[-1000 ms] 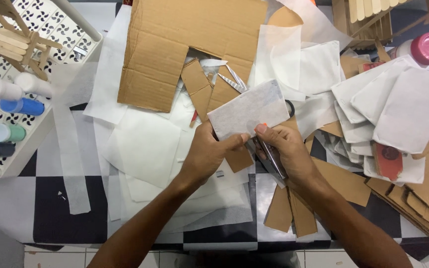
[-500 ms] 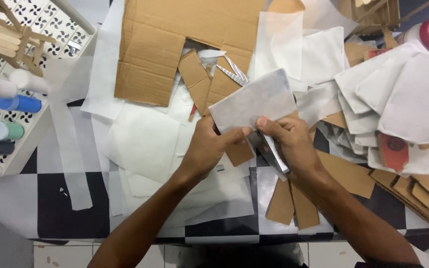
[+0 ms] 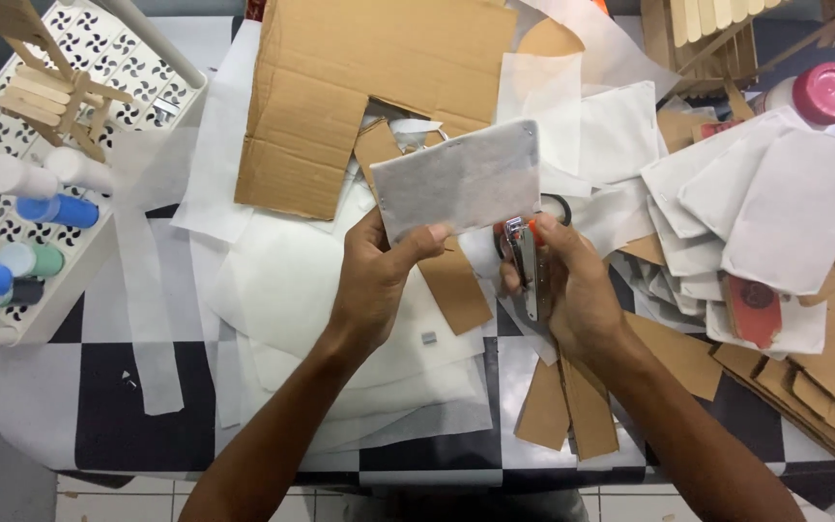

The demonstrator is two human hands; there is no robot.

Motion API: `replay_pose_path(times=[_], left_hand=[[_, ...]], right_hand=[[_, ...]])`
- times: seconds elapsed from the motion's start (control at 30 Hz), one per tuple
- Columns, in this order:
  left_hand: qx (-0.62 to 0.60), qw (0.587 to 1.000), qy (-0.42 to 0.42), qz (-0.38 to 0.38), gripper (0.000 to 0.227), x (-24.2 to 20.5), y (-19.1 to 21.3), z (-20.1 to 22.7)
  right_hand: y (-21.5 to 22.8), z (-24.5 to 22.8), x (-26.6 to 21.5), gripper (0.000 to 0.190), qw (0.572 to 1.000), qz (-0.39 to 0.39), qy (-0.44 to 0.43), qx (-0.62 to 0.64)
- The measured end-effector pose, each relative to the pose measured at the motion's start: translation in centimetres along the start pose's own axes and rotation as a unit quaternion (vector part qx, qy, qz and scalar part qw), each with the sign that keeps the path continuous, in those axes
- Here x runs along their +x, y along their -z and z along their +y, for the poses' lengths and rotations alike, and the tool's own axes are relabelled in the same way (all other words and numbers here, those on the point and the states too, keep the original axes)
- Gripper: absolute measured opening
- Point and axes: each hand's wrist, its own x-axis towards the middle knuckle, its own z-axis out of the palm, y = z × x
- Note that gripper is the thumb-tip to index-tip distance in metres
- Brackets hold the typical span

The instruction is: Wrapping a piece of cardboard with white fabric using a stapler and scissors to create a framed component.

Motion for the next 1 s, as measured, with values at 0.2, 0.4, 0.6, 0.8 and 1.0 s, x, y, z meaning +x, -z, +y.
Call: replay_pose_path(times=[0.2,0.4,0.6,0.8,1.0], left_hand=[[-0.035,0.999,-0.034,0.003,0.045,-0.1,-0.2,-0.3],[-0.081,0.997,-0.020,-0.002,0.040,0.3,-0.2,-0.7],[-0.109,0.994,-0.007,-0.012,0.040,0.3,-0.3,-0.5],[-0.134,0.991,0.022,0.010,0.041,0.2,-1.1,-0.4],[-0.211,0.967,-0.065,0.131,0.034,2.1,2.6,-2.2]], right_hand=[[1.7,1.6,1.9,0.038,0.995,0.018,0.059,0.081],[1.5,0.4,1.1,0.040,0.986,0.045,0.153,0.039],[1.1,0.2,0.6,0.036,0.983,0.054,0.172,0.034],[1.2,0.4,0.4,0.041,0.990,0.033,0.138,-0.010],[1.4,1.8,0.6,0.053,0.871,-0.044,0.256,-0.418]])
